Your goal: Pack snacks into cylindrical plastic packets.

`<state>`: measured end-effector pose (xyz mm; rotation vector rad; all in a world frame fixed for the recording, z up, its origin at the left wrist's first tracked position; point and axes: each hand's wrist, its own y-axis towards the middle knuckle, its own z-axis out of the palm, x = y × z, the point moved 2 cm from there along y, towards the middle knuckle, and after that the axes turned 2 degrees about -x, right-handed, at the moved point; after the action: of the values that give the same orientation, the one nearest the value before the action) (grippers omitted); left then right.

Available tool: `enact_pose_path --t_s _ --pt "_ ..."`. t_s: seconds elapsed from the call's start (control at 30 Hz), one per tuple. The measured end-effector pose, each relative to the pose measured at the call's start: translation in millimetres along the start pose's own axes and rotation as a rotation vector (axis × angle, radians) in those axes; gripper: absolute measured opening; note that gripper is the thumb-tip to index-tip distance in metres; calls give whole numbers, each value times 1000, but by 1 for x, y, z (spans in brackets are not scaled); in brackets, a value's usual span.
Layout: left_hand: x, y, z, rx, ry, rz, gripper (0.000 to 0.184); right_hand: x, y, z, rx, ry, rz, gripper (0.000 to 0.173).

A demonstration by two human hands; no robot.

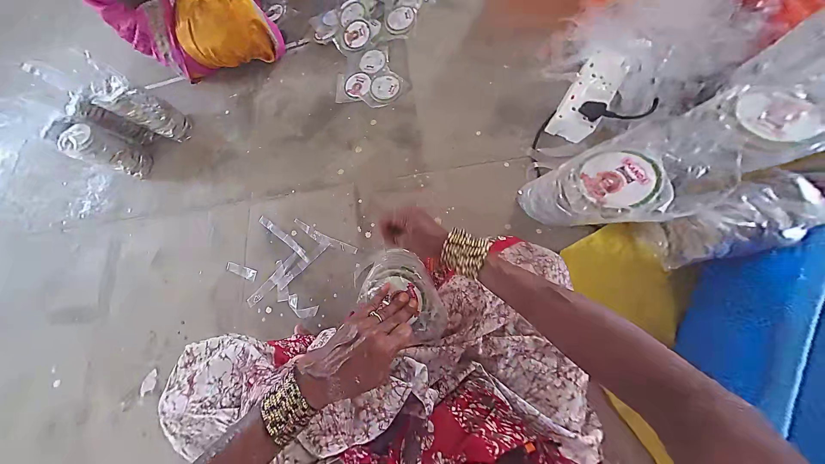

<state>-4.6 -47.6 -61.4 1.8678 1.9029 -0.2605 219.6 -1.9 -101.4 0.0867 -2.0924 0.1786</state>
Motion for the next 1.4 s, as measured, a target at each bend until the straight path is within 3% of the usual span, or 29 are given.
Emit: enact_pose_path --t_s 0.07,0.1,0.2,0.23,0.33,0.37,0.53,0.67,0.8,0.93,1.07,1.2,1.27,1.33,1.4 --pt "1 -6 8 -61 -61 -13 31 4 -9 4 185 -68 21 17" --pt "2 -9 12 -88 -84 -17 32 7 -10 -1 154 -86 18 16" --pt "4 -11 5 -66 -117 -19 32 9 -3 -11 -165 -60 -38 12" --pt "5 -11 3 -62 -126 -10 31 8 0 -7 -150 -73 -23 12" --pt "4 -15 -1 -30 -149 28 25 6 1 15 276 -175 30 13" --pt "4 -16 -2 -15 -160 45 24 8 3 15 335 -209 14 13" --pt "10 -18 -7 83 -200 133 23 -1 8 9 -3 -206 90 18" --pt "10 -10 -10 201 -195 199 20 -10 6 22 280 -240 113 15" --pt "5 -7 -5 157 -181 202 24 -20 11 4 18 -204 125 19" --pt "1 -6 -6 174 -157 187 23 -32 7 28 352 -150 123 14" --pt "-1 -9 -2 168 -146 197 24 -37 21 12 97 -109 182 16" --pt "-3 -6 -6 216 -141 192 23 -44 19 37 390 -194 264 17" --pt "-5 -6 -4 217 -171 184 20 -43 29 28 318 -186 291 18" --pt "-5 -6 -2 211 -180 182 18 -45 35 24 133 -148 313 16" --pt "-6 -6 -2 210 -183 171 20 -48 31 37 253 -167 295 18"
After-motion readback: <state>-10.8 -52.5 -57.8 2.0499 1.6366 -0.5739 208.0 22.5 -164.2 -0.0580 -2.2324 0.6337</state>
